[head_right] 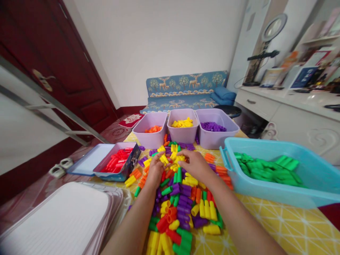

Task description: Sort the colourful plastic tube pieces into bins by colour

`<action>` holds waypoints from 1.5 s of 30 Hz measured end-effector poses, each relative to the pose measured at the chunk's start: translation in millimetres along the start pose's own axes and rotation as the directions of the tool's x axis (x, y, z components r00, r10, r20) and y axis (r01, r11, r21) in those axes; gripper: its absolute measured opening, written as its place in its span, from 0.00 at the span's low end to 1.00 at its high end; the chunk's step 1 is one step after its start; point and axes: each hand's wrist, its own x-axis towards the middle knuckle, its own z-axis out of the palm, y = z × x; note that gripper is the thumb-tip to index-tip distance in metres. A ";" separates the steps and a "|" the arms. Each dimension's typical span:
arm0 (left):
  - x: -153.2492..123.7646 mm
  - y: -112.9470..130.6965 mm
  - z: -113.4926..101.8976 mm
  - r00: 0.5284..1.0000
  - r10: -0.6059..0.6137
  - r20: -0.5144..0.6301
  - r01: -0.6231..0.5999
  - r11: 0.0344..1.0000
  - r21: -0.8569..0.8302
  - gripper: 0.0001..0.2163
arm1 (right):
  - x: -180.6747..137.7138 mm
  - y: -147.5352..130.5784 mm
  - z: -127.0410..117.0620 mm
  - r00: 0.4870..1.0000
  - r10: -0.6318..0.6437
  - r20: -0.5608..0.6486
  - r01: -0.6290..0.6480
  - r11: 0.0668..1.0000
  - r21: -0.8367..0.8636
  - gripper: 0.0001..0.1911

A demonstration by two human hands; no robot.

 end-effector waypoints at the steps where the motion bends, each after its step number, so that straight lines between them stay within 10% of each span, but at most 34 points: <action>1: -0.6 -0.7 0.6 1.000 0.006 -0.001 -0.006 1.000 0.012 0.26 | 11.4 -1.2 -8.4 1.000 0.000 0.016 0.000 1.000 -0.003 0.14; 8: -4.0 -0.9 4.6 0.999 0.008 0.037 -0.010 0.999 0.048 0.28 | 68.3 1.6 -34.4 0.933 0.113 -0.342 0.081 0.860 0.503 0.31; 13: -4.7 -0.9 6.9 0.993 -0.014 0.115 0.000 0.993 0.120 0.26 | 37.9 2.0 13.1 0.997 0.030 -0.077 -0.010 0.971 0.237 0.18; 17: -5.5 -1.8 6.8 0.990 -0.019 0.142 -0.008 0.982 0.189 0.21 | 12.5 0.5 38.3 0.993 -0.064 -0.099 0.067 0.997 0.031 0.14; 28: 0.6 -8.3 4.0 0.997 -0.004 0.079 -0.014 0.976 0.219 0.18 | 31.9 11.2 -11.3 0.977 0.019 0.210 -0.004 0.997 -0.071 0.08; 35: 1.6 -10.4 2.2 0.999 0.012 0.044 -0.023 0.964 0.264 0.15 | 59.2 5.8 -27.4 0.931 0.025 -0.364 0.139 0.898 0.417 0.21; 45: 1.0 -2.7 -0.5 0.955 0.298 -0.001 -0.255 0.819 0.514 0.07 | 71.2 85.6 16.0 0.943 0.148 -0.297 -0.158 0.987 -0.009 0.12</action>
